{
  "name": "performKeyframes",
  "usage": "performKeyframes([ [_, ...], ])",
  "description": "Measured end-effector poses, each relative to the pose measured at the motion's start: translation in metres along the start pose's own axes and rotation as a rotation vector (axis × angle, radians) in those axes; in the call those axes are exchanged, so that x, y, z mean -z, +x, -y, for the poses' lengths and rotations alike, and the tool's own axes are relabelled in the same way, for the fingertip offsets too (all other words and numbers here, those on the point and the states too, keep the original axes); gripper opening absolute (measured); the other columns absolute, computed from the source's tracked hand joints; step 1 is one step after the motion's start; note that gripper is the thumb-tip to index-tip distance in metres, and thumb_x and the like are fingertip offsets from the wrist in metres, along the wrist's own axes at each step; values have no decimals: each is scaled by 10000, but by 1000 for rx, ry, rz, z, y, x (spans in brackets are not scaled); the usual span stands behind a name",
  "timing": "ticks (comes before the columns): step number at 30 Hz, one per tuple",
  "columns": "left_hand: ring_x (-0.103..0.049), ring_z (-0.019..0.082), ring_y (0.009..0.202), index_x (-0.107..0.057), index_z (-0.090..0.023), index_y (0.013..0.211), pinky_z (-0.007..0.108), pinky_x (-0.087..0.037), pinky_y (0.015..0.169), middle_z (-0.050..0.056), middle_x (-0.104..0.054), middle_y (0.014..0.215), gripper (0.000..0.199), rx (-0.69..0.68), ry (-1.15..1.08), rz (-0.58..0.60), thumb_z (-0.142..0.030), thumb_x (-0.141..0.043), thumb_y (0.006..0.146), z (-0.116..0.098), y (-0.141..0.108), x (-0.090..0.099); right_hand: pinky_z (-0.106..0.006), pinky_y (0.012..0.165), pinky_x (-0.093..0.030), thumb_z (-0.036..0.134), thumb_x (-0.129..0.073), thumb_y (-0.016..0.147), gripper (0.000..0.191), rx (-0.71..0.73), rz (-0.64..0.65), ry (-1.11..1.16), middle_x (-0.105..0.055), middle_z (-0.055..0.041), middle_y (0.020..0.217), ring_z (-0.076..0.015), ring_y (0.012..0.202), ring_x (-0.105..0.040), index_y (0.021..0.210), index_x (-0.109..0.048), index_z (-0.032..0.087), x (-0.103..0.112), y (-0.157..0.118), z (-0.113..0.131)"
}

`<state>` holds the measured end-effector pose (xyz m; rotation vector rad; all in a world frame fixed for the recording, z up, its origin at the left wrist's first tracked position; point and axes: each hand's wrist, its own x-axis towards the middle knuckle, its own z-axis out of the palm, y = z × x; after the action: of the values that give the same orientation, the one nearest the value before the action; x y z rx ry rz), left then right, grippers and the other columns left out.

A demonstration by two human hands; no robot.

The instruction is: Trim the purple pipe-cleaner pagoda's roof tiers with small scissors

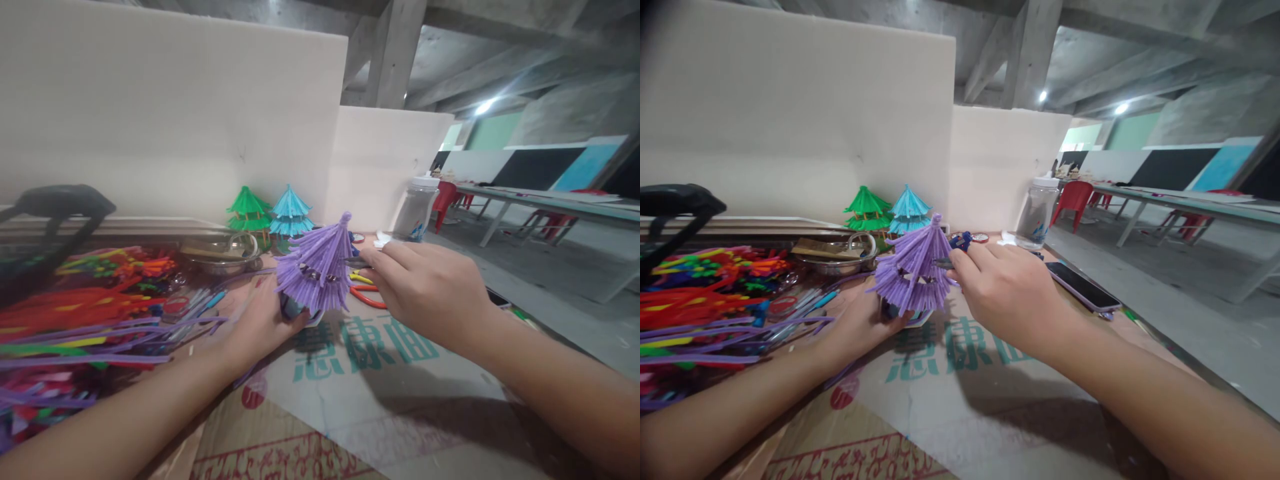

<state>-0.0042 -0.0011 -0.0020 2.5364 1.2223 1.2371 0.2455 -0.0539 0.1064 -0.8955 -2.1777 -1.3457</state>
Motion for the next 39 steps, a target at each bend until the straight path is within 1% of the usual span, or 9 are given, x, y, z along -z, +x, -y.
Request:
performKeyframes([
  [5, -531, 354, 1280, -465, -191, 1312, 544, -437, 1061, 153, -599, 1313, 508, -4, 35, 19, -348, -629, 859, -1, -2, 2, -329, 608, -302, 276, -502, 997, 236, -5, 14, -7, -679, -25, 763, -187, 686, -591, 948, -693, 148, -1, -1, 1],
  [10, -551, 363, 1250, -477, -180, 1301, 547, -441, 1049, 161, -610, 1279, 506, 5, 51, 27, -376, -631, 860, -2, -2, 3, -329, 615, -316, 268, -495, 1003, 237, -13, 33, -12, -712, -44, 824, -180, 695, -608, 1006, -691, 134, 0, -2, 2],
  [16, -531, 379, 1274, -465, -179, 1329, 581, -416, 1061, 170, -599, 1314, 531, -4, 59, 29, -370, -636, 863, -3, 0, 3, -329, 576, -284, 223, -504, 980, 222, -35, 57, -5, -713, -39, 813, -175, 661, -593, 1057, -691, 134, -1, -3, 0],
  [20, -530, 366, 1273, -468, -179, 1312, 552, -436, 1051, 166, -598, 1309, 511, -2, 53, 39, -358, -636, 864, -2, -1, 3, -330, 562, -260, 158, -514, 955, 187, -28, 59, 4, -682, -22, 758, -168, 652, -576, 995, -695, 138, -1, -3, -2],
  [23, -537, 368, 1262, -476, -171, 1299, 560, -435, 1053, 167, -604, 1298, 498, 4, 64, 38, -354, -631, 863, -1, -2, 3, -327, 563, -259, 161, -505, 961, 188, -15, 43, 18, -671, -22, 750, -167, 659, -572, 971, -691, 137, -2, -3, -2],
  [28, -542, 371, 1260, -491, -178, 1282, 564, -431, 1059, 170, -609, 1290, 484, -2, 57, 30, -375, -630, 863, -2, -1, 4, -325, 571, -266, 174, -434, 998, 271, -8, 29, 50, -650, -20, 699, -166, 633, -560, 879, -677, 160, -1, -2, -2],
  [33, -532, 346, 1274, -478, -197, 1306, 538, -428, 1070, 147, -601, 1298, 486, -21, 47, 33, -342, -630, 867, -2, -1, 4, -314, 588, -315, 263, -481, 1000, 241, -20, -3, 70, -703, -43, 789, -170, 683, -603, 958, -692, 155, 4, 0, -2],
  [35, -527, 344, 1281, -481, -201, 1307, 537, -421, 1076, 142, -600, 1303, 493, -14, 49, 32, -337, -642, 862, -1, -1, 4, -312, 599, -333, 258, -483, 995, 236, -23, -6, 72, -709, -46, 806, -173, 695, -611, 976, -692, 151, 6, 0, -1],
  [39, -526, 346, 1282, -487, -195, 1303, 524, -430, 1071, 148, -594, 1313, 504, -5, 31, 20, -337, -654, 849, -1, 0, 3, -323, 585, -315, 248, -483, 988, 237, -11, 39, 50, -672, -30, 742, -183, 666, -598, 882, -674, 157, 5, 0, 1],
])
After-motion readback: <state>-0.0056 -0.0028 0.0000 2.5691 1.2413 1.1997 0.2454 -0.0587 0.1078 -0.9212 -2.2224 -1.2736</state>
